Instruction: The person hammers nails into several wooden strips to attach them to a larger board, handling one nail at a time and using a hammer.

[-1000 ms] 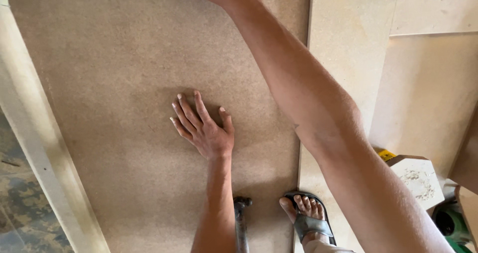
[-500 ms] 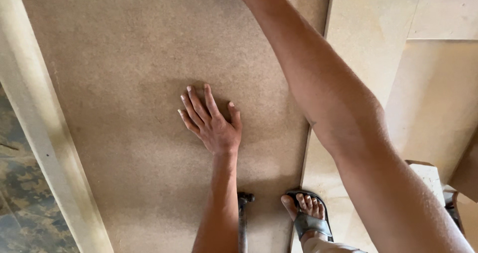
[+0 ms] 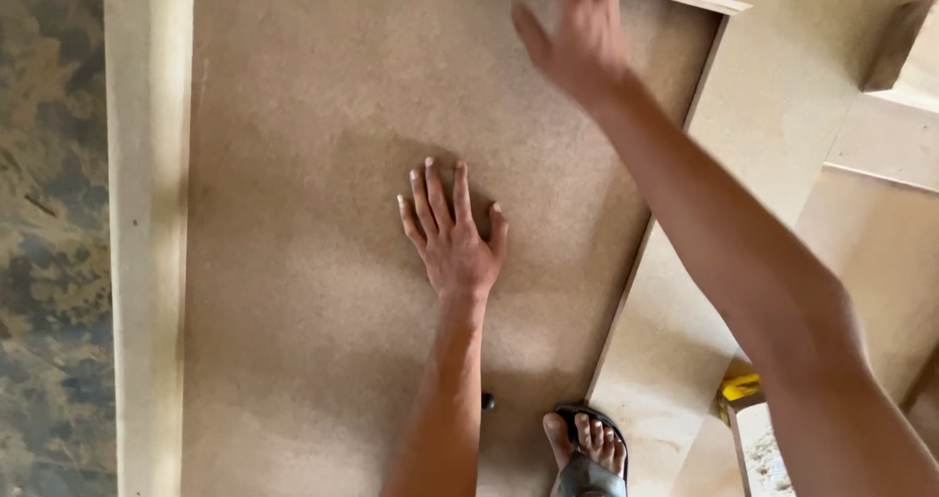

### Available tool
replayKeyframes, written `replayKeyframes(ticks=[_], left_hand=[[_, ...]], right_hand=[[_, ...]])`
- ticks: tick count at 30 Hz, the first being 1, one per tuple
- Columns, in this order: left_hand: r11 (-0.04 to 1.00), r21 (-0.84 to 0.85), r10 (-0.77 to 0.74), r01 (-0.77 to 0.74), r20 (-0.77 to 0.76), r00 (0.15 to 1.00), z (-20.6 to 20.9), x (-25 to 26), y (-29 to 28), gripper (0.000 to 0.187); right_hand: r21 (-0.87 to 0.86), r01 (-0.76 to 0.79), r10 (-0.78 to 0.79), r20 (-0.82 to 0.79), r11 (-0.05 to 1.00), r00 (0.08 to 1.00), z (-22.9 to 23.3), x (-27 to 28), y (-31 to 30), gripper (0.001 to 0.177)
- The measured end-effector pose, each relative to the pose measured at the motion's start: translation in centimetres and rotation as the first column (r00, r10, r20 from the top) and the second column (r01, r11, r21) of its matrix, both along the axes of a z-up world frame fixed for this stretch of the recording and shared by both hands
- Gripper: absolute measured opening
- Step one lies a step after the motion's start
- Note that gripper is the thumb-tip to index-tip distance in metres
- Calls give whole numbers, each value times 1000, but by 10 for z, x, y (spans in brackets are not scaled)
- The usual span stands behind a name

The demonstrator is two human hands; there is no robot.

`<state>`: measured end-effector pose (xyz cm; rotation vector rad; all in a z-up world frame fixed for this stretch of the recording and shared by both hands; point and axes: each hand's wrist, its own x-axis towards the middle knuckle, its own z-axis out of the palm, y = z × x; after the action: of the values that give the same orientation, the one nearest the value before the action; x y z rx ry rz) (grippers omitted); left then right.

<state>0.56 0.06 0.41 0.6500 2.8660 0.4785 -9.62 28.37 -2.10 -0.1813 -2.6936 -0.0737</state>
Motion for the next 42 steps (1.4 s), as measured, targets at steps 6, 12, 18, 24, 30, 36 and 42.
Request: replayKeyframes(ticks=[6,12,18,24,30,36,42], left_hand=[[998,69,18,-15,-34,999,-3,1,-4,72],[971,237,-39,39,-4,999,-15,-9,-18,68],[816,539,-24,-209,393,919,23,9,-79,41],[999,23,26,-42,490,872,53,97,-210,57],[971,-217,44,104,585,810,29,214,-221,45],[983,13,162,-182,392,906,14,207,-221,48],[848,179,401,-499,398,825,70,91,-296,37]], right_hand=[[-776,-60,176,67,628,982,22,102,-90,23],[-877,139,60,187,460,981,70,140,-146,17],[-949,75,124,118,306,985,99,168,-179,7],[-971,156,207,193,181,959,114,185,-212,20],[-979,150,330,187,135,925,114,195,-256,23],[-983,120,410,168,140,896,100,200,-280,24],[-977,82,419,159,196,894,111,195,-272,24]])
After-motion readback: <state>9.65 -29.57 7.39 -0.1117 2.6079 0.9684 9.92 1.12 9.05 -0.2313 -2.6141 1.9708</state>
